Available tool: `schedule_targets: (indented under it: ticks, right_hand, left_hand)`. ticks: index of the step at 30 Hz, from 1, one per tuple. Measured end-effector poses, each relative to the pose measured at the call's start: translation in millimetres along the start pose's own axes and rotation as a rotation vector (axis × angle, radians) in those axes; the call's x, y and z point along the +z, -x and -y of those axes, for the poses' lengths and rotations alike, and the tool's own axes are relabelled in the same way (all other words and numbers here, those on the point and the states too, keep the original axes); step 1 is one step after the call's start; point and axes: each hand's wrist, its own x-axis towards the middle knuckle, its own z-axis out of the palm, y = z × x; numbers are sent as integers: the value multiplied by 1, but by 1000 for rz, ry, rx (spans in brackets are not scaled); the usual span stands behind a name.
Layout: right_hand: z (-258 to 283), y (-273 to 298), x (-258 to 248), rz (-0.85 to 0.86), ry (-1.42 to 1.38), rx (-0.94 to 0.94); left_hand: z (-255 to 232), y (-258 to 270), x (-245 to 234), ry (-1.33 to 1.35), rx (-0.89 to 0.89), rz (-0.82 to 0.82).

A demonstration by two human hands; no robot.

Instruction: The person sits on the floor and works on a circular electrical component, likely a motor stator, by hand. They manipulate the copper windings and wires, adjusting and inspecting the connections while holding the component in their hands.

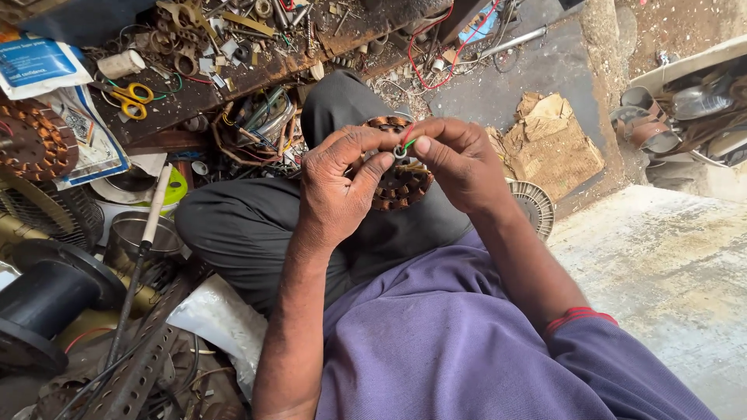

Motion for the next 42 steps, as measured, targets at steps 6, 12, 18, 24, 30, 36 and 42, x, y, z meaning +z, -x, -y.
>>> schedule_targets:
  ticks: [6,12,18,24,30,36,42]
  right_hand:
    - [9,8,15,-61,454,-266]
    - [10,24,23,-151,830,-522]
    - [-1,26,22,-154,615,-520]
    - [-10,23,10,-132,333,-307]
    - [-9,20,8,-52,260,-224]
    - [-12,25,21,-114,609,-416]
    - [-8,22,26,-145,972,-569]
  left_hand:
    - [-10,-1,1,-4,-32,30]
    - [-14,3,13,-18,19,-17]
    - [-10,-2,20,-83,190,-65]
    - [-4,-1,20,-77,169,-77]
    - [2,-2,22,-19,132,-66]
    - [5,4,21,65,77,-53]
    - [1,4,16,22,14,-28]
